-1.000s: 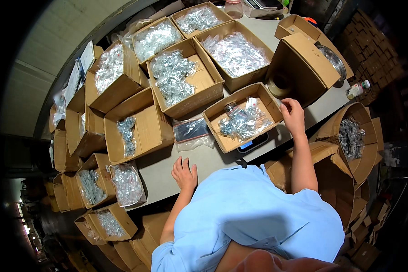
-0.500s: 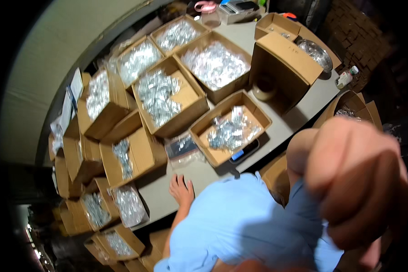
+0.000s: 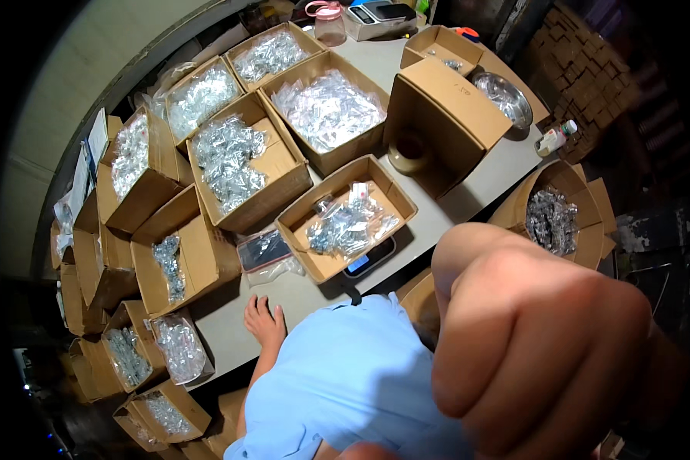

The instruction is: The person picks up bags of metal hardware from a large cardboard box, walks to a sorting table, and places the bags into various open cardboard boxes based on the contents.

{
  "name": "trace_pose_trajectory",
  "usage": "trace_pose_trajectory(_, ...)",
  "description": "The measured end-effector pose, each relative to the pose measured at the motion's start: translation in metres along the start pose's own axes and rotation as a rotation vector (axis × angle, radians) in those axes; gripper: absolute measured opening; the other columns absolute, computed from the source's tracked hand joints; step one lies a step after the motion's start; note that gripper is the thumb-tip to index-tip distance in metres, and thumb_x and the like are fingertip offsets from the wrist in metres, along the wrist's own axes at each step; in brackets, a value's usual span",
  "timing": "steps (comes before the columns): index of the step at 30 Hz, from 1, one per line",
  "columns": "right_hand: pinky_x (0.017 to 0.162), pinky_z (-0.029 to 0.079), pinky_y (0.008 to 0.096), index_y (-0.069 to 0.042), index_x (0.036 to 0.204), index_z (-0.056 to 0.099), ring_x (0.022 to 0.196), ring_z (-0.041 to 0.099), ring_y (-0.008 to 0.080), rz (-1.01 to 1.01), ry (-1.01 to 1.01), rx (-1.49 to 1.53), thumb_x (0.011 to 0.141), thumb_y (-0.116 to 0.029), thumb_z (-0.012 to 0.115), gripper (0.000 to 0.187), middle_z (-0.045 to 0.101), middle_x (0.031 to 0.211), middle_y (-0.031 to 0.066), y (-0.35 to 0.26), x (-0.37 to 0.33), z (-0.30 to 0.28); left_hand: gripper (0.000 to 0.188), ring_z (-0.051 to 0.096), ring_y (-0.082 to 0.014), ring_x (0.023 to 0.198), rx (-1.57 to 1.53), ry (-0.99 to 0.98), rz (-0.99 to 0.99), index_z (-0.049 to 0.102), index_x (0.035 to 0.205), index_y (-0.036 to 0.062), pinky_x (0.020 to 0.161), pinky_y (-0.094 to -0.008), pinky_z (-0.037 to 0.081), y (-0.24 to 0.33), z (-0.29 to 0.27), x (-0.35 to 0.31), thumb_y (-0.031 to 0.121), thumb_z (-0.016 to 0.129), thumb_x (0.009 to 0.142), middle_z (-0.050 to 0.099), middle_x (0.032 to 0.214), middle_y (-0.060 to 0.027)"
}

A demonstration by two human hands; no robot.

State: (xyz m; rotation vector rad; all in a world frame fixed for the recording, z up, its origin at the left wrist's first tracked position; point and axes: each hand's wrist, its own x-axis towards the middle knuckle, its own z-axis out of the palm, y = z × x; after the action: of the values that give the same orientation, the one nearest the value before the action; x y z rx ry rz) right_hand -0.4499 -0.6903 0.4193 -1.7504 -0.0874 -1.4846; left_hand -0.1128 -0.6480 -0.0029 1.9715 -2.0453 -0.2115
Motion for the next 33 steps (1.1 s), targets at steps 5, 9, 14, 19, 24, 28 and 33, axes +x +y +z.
trace_pose_trajectory(5, 0.038, 0.037, 0.0215, -0.010, 0.056, 0.036, 0.040, 0.044, 0.0100, 0.032, -0.046, 0.008, 0.081, -0.001, 0.050, 0.030, 0.050, 0.048, 0.0052, 0.009, 0.003, -0.002, 0.039, 0.031, -0.0331, 0.120, 0.081, 0.062, -0.079, 0.050, 0.114, 0.0093, 0.099, -0.0481, 0.021, -0.021, 0.007, 0.004, 0.027, 0.058, 0.080, 0.039, 0.128, -0.0126)
trace_pose_trajectory(9, 0.040, 0.037, 0.0217, -0.007, 0.063, 0.043, 0.043, 0.046, 0.0099, 0.059, -0.014, -0.027, 0.082, -0.008, 0.052, 0.021, 0.052, 0.052, 0.0049, -0.001, -0.003, -0.006, 0.039, 0.031, -0.0330, 0.120, -0.149, 0.055, -0.137, 0.051, 0.112, 0.0092, 0.098, -0.0489, 0.021, 0.008, -0.017, 0.015, 0.027, 0.058, 0.079, 0.040, 0.128, -0.0127)
trace_pose_trajectory(14, 0.042, 0.036, 0.0220, -0.004, 0.071, 0.051, 0.046, 0.048, 0.0098, 0.076, -0.017, 0.010, 0.083, -0.016, 0.055, 0.017, 0.055, 0.058, 0.0045, 0.025, -0.002, -0.003, 0.041, 0.032, -0.0325, 0.119, -0.042, 0.003, 0.002, 0.051, 0.112, 0.0096, 0.098, -0.0490, 0.021, -0.037, 0.015, 0.004, 0.030, 0.060, 0.077, 0.040, 0.127, -0.0127)
trace_pose_trajectory(19, 0.044, 0.036, 0.0223, -0.001, 0.080, 0.060, 0.050, 0.050, 0.0097, 0.512, 0.218, -0.291, 0.084, -0.024, 0.057, 0.024, 0.057, 0.063, 0.0041, 0.083, -0.050, -0.030, 0.039, 0.032, -0.0315, 0.119, 0.035, 0.065, -0.044, 0.052, 0.112, 0.0111, 0.098, -0.0478, 0.021, -0.002, 0.001, 0.014, 0.030, 0.059, 0.078, 0.040, 0.127, -0.0116)
trace_pose_trajectory(24, 0.077, 0.050, 0.0390, 0.001, 0.094, 0.065, 0.090, 0.063, 0.0323, 1.638, -0.345, -1.380, 0.077, -0.051, 0.061, 0.055, 0.065, 0.096, 0.0190, 0.256, -0.125, -0.057, 0.039, 0.032, -0.0311, 0.119, -0.007, 0.053, -0.073, 0.051, 0.112, 0.0108, 0.098, -0.0476, 0.021, -0.006, -0.007, 0.010, 0.028, 0.060, 0.078, 0.039, 0.127, -0.0111)
trace_pose_trajectory(28, 0.080, 0.050, 0.0382, -0.005, 0.096, 0.067, 0.093, 0.063, 0.0295, 1.731, -0.415, -1.405, 0.067, -0.051, 0.069, 0.055, 0.065, 0.099, 0.0153, 0.302, -0.161, -0.051, 0.039, 0.033, -0.0303, 0.118, -0.035, 0.048, -0.091, 0.052, 0.111, 0.0110, 0.098, -0.0466, 0.022, -0.011, -0.011, 0.007, 0.028, 0.061, 0.077, 0.041, 0.125, -0.0100)
trace_pose_trajectory(33, 0.070, 0.050, 0.0360, -0.001, 0.080, 0.068, 0.080, 0.064, 0.0277, 1.622, -0.273, -1.242, 0.062, -0.036, 0.070, 0.040, 0.066, 0.084, 0.0163, 0.306, -0.179, -0.074, 0.039, 0.035, -0.0271, 0.117, -0.031, 0.067, -0.118, 0.054, 0.109, 0.0123, 0.096, -0.0452, 0.024, -0.012, -0.011, 0.008, 0.031, 0.062, 0.075, 0.042, 0.125, -0.0072)
